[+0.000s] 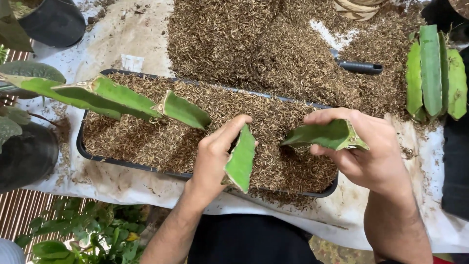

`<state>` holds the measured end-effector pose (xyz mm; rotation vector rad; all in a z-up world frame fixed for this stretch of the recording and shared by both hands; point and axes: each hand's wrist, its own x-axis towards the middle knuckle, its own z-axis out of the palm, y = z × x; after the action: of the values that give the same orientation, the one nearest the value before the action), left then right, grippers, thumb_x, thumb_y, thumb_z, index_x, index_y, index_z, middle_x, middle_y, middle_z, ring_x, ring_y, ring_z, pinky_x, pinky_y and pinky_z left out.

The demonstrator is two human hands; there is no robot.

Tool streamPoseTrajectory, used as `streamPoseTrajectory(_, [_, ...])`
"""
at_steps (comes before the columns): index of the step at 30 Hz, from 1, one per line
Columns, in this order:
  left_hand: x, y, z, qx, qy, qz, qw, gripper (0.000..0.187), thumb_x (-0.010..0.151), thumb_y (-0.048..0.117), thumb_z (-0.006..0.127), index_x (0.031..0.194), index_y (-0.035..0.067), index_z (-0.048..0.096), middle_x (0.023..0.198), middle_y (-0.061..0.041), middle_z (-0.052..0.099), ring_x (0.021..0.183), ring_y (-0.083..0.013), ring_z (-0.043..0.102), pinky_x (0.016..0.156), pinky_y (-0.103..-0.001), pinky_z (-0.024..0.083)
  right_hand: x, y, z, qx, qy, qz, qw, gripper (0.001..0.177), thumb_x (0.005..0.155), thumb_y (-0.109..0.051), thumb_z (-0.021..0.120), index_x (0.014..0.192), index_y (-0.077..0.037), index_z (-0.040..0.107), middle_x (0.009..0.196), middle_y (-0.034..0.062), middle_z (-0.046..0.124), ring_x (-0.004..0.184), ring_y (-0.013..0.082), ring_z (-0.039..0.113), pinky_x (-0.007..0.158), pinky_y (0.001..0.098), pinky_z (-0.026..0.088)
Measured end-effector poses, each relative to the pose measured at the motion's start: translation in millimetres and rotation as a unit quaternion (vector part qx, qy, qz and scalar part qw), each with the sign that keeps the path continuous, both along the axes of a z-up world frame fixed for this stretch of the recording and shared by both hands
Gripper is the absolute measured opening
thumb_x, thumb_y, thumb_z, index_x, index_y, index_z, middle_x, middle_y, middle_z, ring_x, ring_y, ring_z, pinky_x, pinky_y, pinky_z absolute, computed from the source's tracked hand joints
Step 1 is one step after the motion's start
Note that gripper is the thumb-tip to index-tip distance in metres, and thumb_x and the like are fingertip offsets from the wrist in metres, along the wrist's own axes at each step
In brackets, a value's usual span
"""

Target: Planting cactus cuttings into a long planter box filled with a soil and rice hull mixture.

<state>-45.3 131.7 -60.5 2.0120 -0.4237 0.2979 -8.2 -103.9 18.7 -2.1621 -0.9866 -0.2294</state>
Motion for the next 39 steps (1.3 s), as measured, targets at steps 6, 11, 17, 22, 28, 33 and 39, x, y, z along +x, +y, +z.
streamPoseTrajectory(6, [11.6,-7.8,6.9,0.047,-0.074,0.02,0.996,0.034,0.08,-0.013,0.06,0.112,-0.003,0.051,0.103,-0.02,0.064,0.085,-0.0275,0.069,0.075,-0.032,0.06,3.4,-3.2,-8.4,-0.021,-0.029,-0.007,0.999,0.033,0.078,-0.018,0.067,0.105,-0.003,0.056,0.102,0.0088,0.066,0.086,0.0171,0.069,0.075,0.0259,0.057])
streamPoseTrajectory(11, [13.7,-8.6,-5.5,0.073,-0.057,0.026,0.995,0.036,0.081,-0.009,0.065,0.114,-0.002,0.052,0.1,-0.019,0.066,0.08,-0.0248,0.07,0.061,-0.026,0.063,1.0,1.8,-2.0,-0.026,-0.023,-0.002,0.999,0.03,0.078,-0.016,0.067,0.102,-0.002,0.055,0.1,0.0087,0.066,0.088,0.0189,0.068,0.076,0.0273,0.056])
streamPoseTrajectory(17, [11.8,-4.8,-0.1,0.069,-0.052,0.011,0.996,0.039,0.081,-0.009,0.063,0.117,-0.002,0.051,0.107,-0.02,0.062,0.089,-0.0268,0.067,0.072,-0.029,0.06,0.0,-3.6,3.1,-0.02,-0.015,-0.014,1.0,0.036,0.074,-0.023,0.069,0.1,-0.003,0.056,0.098,0.0073,0.066,0.086,0.0165,0.068,0.075,0.025,0.055])
streamPoseTrajectory(22, [1.5,1.4,2.9,0.085,-0.02,0.002,0.996,0.061,0.075,-0.021,0.055,0.13,-0.002,0.038,0.128,-0.023,0.05,0.117,-0.0313,0.054,0.102,-0.034,0.044,-1.3,-4.7,1.0,-0.038,-0.029,-0.023,0.999,0.037,0.076,-0.022,0.069,0.104,-0.002,0.055,0.1,0.0071,0.066,0.083,0.0147,0.068,0.073,0.0244,0.055])
streamPoseTrajectory(28, [-0.5,0.9,-8.1,0.126,-0.049,0.033,0.99,0.066,0.066,-0.012,0.071,0.126,-0.005,0.043,0.112,-0.025,0.06,0.103,-0.0311,0.062,0.09,-0.033,0.053,-2.4,-5.9,-2.4,-0.041,-0.06,-0.036,0.997,0.037,0.078,-0.026,0.066,0.103,-0.001,0.054,0.098,0.01,0.066,0.081,0.0176,0.068,0.07,0.0265,0.054])
streamPoseTrajectory(33, [-0.5,-5.0,-20.3,0.144,-0.057,0.046,0.987,0.055,0.071,-0.003,0.074,0.12,-0.006,0.05,0.098,-0.02,0.066,0.088,-0.0278,0.067,0.072,-0.032,0.059,-1.2,-2.7,-12.4,-0.069,-0.079,-0.031,0.994,0.035,0.082,-0.024,0.063,0.104,0.001,0.051,0.098,0.0118,0.065,0.078,0.0191,0.067,0.068,0.0302,0.055])
streamPoseTrajectory(39, [0.5,-14.6,-22.5,0.184,-0.07,0.065,0.978,0.034,0.079,-0.006,0.066,0.112,-0.009,0.056,0.09,-0.02,0.068,0.077,-0.028,0.069,0.066,-0.033,0.061,-6.7,6.8,-7.7,-0.07,-0.023,-0.002,0.997,0.021,0.086,-0.016,0.058,0.103,-0.005,0.051,0.084,0.0019,0.068,0.068,0.0082,0.066,0.063,0.0224,0.057])
